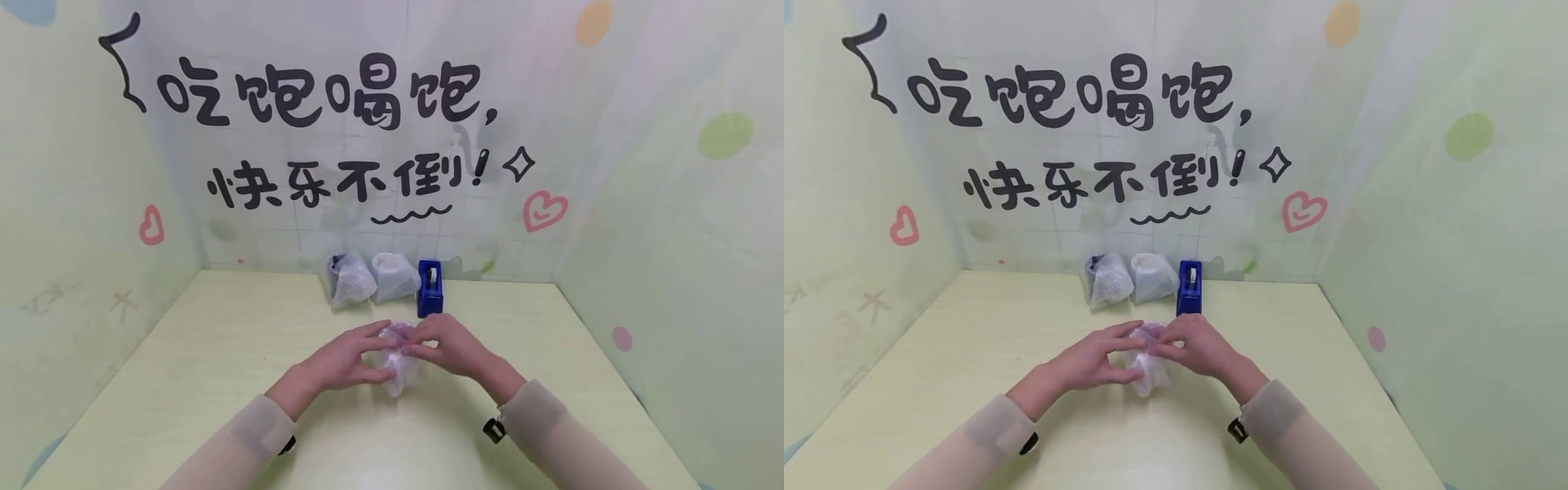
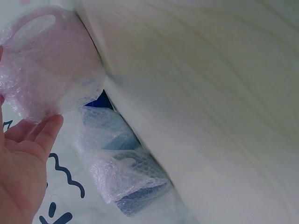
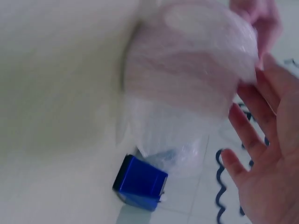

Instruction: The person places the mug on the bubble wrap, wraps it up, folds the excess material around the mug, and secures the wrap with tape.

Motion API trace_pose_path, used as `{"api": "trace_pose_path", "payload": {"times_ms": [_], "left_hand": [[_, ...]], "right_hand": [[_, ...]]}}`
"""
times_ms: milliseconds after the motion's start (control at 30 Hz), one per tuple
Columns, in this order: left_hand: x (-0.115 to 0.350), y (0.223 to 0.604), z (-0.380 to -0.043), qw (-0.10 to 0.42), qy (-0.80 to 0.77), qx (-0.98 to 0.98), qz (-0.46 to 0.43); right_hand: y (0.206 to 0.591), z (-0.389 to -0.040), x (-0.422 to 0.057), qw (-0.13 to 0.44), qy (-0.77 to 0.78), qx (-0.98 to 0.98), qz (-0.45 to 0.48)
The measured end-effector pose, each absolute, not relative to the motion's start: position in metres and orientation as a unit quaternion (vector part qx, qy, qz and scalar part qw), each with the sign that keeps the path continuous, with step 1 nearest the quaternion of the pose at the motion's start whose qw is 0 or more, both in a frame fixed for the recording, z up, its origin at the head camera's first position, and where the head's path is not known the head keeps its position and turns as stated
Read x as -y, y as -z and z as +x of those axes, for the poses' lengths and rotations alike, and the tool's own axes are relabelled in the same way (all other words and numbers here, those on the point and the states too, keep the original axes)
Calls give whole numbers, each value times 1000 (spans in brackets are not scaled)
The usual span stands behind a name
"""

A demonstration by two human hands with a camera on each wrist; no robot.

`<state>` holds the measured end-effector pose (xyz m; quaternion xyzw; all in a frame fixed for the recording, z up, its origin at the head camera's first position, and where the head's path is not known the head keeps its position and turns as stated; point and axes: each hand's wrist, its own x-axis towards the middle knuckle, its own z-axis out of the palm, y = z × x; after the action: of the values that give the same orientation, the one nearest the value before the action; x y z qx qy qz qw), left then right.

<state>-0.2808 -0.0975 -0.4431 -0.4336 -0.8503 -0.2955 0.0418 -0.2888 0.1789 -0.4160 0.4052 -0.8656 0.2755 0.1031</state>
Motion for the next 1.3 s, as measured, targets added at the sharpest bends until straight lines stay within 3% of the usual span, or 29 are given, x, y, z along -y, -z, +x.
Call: {"api": "trace_pose_path", "payload": {"times_ms": [100, 200, 300, 567, 800, 1067, 1300], "left_hand": [[98, 445, -281, 52, 296, 848, -436], [98, 445, -281, 56, 297, 848, -435], [97, 446, -281, 57, 296, 851, -431], [94, 445, -280, 51, 299, 854, -424], [95, 443, -279, 56, 300, 854, -422], [96, 442, -278, 53, 302, 857, -415], [96, 447, -279, 56, 310, 855, -412]], "right_hand": [[410, -308, -186, 61, -343, 891, 290], [407, -334, -195, 54, -375, 911, 161], [407, -359, -204, 38, -366, 925, 92], [422, -395, -211, -7, -334, 942, 32], [437, -411, -202, -37, -407, 913, -23], [444, -417, -193, -28, -510, 853, -105], [434, -415, -188, -49, -488, 863, -120]]}}
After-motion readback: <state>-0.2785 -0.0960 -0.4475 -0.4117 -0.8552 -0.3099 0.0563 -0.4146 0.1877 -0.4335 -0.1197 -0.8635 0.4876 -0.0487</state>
